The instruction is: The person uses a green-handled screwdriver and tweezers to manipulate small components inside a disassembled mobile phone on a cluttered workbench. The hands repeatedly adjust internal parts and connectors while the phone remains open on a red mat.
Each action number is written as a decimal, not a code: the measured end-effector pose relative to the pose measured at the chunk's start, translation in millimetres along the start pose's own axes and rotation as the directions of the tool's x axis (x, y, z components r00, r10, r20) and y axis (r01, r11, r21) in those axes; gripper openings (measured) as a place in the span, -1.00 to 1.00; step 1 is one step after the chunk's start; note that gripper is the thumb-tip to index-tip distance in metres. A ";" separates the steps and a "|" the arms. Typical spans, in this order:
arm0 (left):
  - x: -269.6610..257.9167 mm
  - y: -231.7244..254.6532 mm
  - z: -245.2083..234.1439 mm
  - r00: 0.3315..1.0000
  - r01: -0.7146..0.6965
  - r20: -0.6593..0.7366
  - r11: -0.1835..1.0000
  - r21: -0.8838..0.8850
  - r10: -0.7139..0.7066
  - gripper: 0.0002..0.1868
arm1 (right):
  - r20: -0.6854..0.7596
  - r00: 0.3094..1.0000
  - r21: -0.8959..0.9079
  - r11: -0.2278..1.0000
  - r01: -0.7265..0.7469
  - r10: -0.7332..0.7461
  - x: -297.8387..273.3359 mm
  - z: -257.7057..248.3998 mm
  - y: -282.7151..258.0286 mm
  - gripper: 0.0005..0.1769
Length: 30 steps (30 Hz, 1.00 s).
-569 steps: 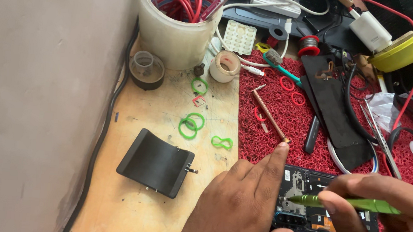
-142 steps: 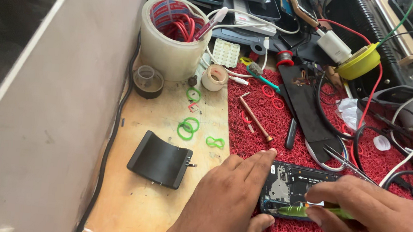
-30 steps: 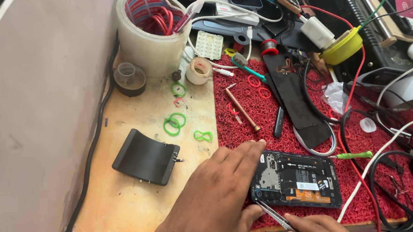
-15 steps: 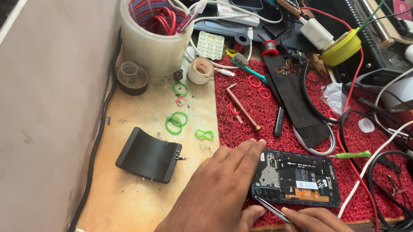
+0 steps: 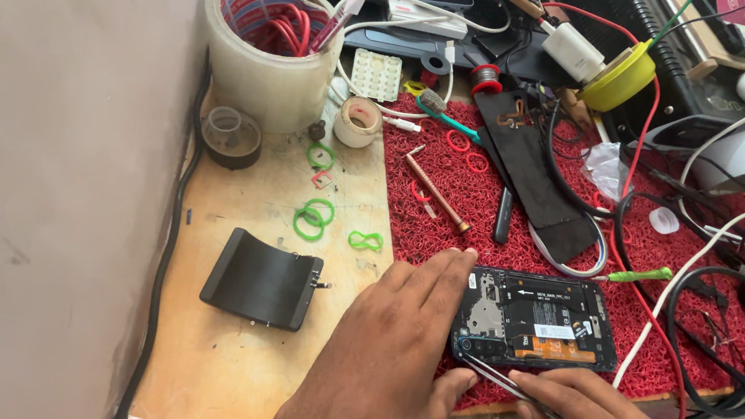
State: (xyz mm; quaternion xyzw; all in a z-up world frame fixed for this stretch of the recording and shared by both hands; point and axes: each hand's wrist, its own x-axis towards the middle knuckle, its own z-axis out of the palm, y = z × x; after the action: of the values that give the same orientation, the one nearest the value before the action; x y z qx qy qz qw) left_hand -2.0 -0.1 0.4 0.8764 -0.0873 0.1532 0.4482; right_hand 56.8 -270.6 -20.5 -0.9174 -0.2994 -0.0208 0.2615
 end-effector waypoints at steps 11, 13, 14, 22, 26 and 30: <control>-1.2 -0.6 0.4 0.999 -0.032 -0.033 0.999 0.006 0.032 0.03 | 0.152 0.987 -0.089 0.993 0.076 -0.062 13.3 -20.3 6.0 -0.51; -0.8 -0.3 0.7 0.999 -0.036 -0.036 0.999 0.007 0.036 0.01 | 0.148 0.985 -0.074 0.993 0.095 -0.084 14.4 -20.3 1.9 -0.51; -0.8 -0.2 0.3 0.999 -0.032 -0.027 0.999 0.000 0.032 0.01 | 0.146 0.985 -0.067 0.992 0.106 -0.095 15.4 -20.2 0.6 -0.51; -0.9 -0.5 -0.2 0.999 -0.033 -0.033 0.999 -0.009 0.033 0.01 | 0.039 0.999 0.002 1.000 0.023 -0.023 6.6 -4.2 -5.9 -0.57; -1.2 -0.2 -0.7 0.999 -0.027 -0.028 1.000 -0.008 0.027 0.01 | -0.036 0.999 0.044 0.999 -0.029 0.031 0.8 4.7 -12.1 -0.62; -1.1 0.0 -1.0 1.000 -0.013 -0.018 1.000 -0.017 0.012 0.02 | -0.070 0.997 0.044 0.998 0.048 -0.045 -4.3 10.4 -12.0 -0.66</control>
State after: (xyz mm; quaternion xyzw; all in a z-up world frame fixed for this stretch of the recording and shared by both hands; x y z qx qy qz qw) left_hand -3.2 0.8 0.6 0.8705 -0.0902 0.1628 0.4556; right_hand 45.3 -259.6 -24.7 -0.9026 -0.3120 -0.0516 0.2921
